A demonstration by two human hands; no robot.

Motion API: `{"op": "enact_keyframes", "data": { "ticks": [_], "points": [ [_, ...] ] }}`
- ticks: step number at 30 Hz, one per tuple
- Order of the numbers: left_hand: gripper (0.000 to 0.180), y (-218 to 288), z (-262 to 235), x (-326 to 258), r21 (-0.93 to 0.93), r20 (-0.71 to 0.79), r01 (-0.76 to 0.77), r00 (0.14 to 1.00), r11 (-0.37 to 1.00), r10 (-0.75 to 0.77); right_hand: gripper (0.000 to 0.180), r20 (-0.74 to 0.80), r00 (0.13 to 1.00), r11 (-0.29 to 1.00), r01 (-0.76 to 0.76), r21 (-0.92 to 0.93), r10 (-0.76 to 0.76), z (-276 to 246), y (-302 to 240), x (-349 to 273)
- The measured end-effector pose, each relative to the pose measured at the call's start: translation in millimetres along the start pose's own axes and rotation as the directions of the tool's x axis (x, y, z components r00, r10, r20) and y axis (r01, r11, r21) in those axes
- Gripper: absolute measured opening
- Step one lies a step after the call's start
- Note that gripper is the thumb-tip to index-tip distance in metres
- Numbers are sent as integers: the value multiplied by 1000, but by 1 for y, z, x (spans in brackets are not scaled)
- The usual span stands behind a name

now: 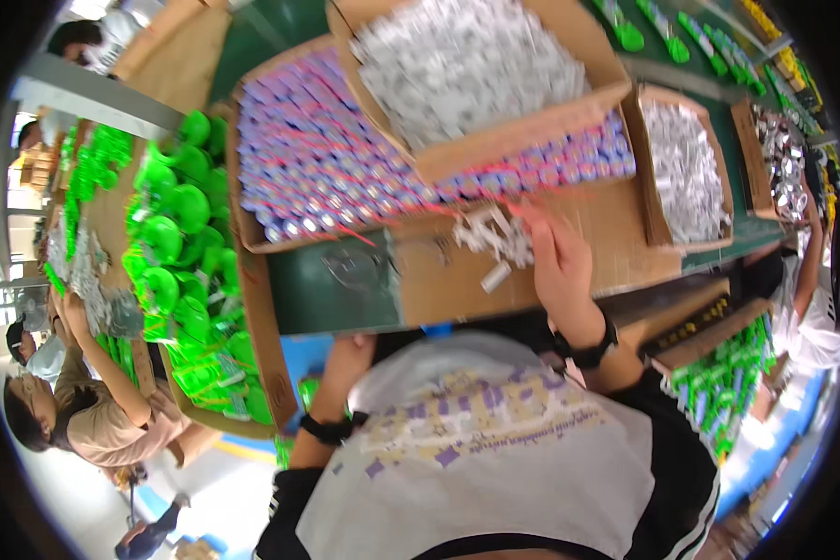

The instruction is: Assembling components and batteries into green plastic fan handles on an assembly line.

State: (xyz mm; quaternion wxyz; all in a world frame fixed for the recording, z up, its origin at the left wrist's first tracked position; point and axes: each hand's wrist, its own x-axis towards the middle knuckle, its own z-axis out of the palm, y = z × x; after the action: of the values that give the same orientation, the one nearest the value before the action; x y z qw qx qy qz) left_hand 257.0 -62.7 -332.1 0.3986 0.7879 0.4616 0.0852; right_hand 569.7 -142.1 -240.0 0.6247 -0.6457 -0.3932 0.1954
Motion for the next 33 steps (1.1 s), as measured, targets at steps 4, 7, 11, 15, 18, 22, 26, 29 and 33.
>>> {"op": "enact_keyframes", "data": {
  "ticks": [4, 7, 11, 15, 18, 22, 26, 29, 33],
  "points": [
    [26, -10, 14, -18, -179, 72, 70, 996, 981, -57, 16, -63, 973, 943, 197, -268, -221, 12, -10, -14],
    [23, -5, -2, -30, -273, 86, -4, 996, 962, 29, 15, -23, 932, 900, 343, -271, -362, 13, -40, -31],
    [23, -16, -7, -43, -287, 80, -113, 987, 951, 141, 13, 33, 872, 865, 488, -114, -488, 10, -116, -12],
    [22, -17, -17, -62, -314, 113, -160, 972, 936, 204, 38, 591, 742, 724, 592, -354, -317, 46, -159, 99],
    [22, -18, -24, -77, -343, 116, -131, 977, 930, 181, 66, 781, 563, 469, 631, -618, 271, 81, -166, 129],
    [21, -28, -35, -94, -340, 76, -96, 989, 936, 129, 64, 728, 543, 231, 711, -664, 418, 112, -142, 135],
    [21, -39, -35, -102, -401, 31, -57, 997, 914, 76, 53, 822, 512, 346, 745, -570, 251, 103, -130, 134],
    [21, -37, -35, -98, -442, 42, -36, 997, 896, 61, 46, 847, 519, 416, 749, -516, 116, 96, -124, 131],
    [21, -24, -35, -93, -402, 43, -49, 996, 914, 72, 38, 782, 616, 481, 716, -506, -96, 83, -104, 150]
  ]
}}
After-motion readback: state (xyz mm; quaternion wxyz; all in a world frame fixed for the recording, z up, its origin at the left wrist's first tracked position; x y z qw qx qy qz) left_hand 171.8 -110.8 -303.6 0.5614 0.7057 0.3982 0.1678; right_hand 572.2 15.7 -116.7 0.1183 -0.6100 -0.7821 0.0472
